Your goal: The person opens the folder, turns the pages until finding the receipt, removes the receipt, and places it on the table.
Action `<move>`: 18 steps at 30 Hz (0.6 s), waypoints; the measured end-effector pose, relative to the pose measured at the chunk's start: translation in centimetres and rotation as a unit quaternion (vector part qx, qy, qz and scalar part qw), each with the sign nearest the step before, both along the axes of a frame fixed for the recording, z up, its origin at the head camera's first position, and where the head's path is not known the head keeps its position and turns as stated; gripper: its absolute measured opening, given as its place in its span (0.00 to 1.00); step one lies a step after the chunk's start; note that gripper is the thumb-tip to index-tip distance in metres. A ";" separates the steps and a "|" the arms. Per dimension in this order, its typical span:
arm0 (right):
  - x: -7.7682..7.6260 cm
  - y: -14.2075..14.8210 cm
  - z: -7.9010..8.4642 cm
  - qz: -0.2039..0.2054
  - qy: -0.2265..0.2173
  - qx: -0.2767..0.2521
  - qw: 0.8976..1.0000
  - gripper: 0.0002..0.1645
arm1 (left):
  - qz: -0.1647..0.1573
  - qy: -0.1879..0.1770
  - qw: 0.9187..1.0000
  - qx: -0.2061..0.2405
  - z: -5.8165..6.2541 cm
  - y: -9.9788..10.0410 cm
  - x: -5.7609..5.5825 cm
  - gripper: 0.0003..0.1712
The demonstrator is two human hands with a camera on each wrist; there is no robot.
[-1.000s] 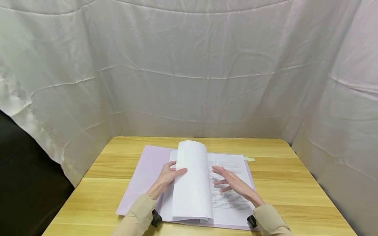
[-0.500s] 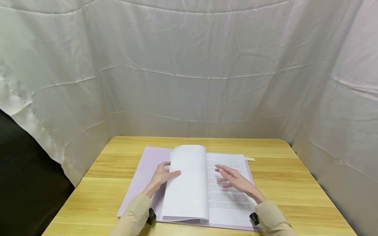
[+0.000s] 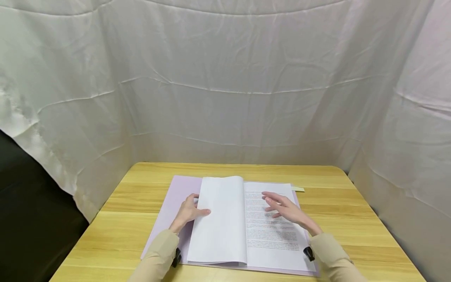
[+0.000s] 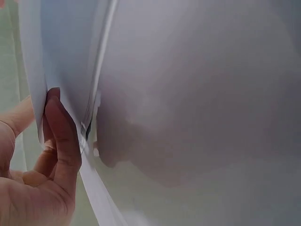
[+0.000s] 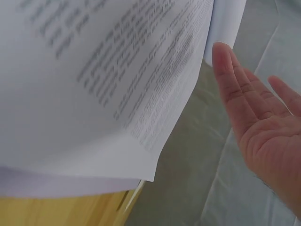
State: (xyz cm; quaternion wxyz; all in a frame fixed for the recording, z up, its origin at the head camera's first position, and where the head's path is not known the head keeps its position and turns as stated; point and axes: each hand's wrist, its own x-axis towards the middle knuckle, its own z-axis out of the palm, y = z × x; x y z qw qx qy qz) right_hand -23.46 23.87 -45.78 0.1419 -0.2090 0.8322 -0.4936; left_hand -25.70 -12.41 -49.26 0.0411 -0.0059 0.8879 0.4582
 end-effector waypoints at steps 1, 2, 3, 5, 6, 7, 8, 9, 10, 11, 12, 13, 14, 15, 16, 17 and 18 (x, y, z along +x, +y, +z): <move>-0.1 0.1 0.1 0.000 0.000 0.002 1.000 0.33 | 0.000 0.003 1.000 -0.013 0.0 0.0 0.0 0.44; -0.2 0.2 0.1 0.000 0.001 0.005 1.000 0.34 | -0.002 0.009 1.000 -0.025 0.0 0.0 0.0 0.44; -0.3 0.3 0.2 0.001 0.001 0.006 1.000 0.34 | -0.002 0.012 0.999 -0.037 -0.1 0.0 0.0 0.44; -0.6 0.5 0.3 0.004 0.001 0.009 1.000 0.35 | -0.004 0.017 0.998 -0.059 -0.1 0.0 0.0 0.44; -0.8 0.6 0.3 0.004 0.001 0.011 1.000 0.35 | -0.004 0.018 0.997 -0.069 -0.1 0.0 0.0 0.44; -1.0 0.7 0.2 0.004 0.001 0.013 1.000 0.35 | -0.004 0.018 0.997 -0.077 -0.1 0.0 0.0 0.44; -1.2 0.9 0.2 0.003 0.001 0.014 1.000 0.35 | -0.004 0.018 0.996 -0.086 -0.1 0.0 0.1 0.44; -1.4 1.0 0.1 0.004 0.003 0.015 1.000 0.36 | -0.004 0.016 0.995 -0.096 -0.2 0.0 0.1 0.45; -1.7 1.2 -0.1 0.001 0.003 0.016 1.000 0.36 | -0.005 0.016 0.994 -0.105 -0.2 0.0 0.1 0.45; -2.0 1.3 -0.3 -0.002 0.004 0.018 1.000 0.36 | -0.006 0.016 0.993 -0.113 -0.2 0.0 0.2 0.45; -2.3 1.5 -0.5 -0.005 0.005 0.019 1.000 0.36 | -0.005 0.014 0.993 -0.119 -0.2 0.0 0.2 0.45; -2.6 1.7 -0.7 -0.006 0.009 0.020 1.000 0.35 | -0.006 0.014 0.992 -0.124 -0.2 0.0 0.2 0.45; -2.9 1.8 -0.9 -0.007 0.015 0.023 1.000 0.35 | -0.008 0.015 0.991 -0.129 -0.2 0.0 0.3 0.46; -3.2 2.0 -1.2 -0.009 0.021 0.027 0.999 0.35 | -0.009 0.017 0.991 -0.133 -0.2 0.0 0.3 0.46; -3.5 2.1 -1.4 -0.014 0.027 0.033 0.999 0.34 | -0.011 0.018 0.991 -0.135 -0.2 0.0 0.3 0.46; -3.7 2.2 -1.6 -0.019 0.035 0.041 0.998 0.33 | -0.012 0.018 0.990 -0.137 -0.2 0.1 0.4 0.46; -4.0 2.3 -1.7 -0.026 0.043 0.049 0.998 0.33 | -0.013 0.019 0.990 -0.137 -0.2 0.1 0.4 0.46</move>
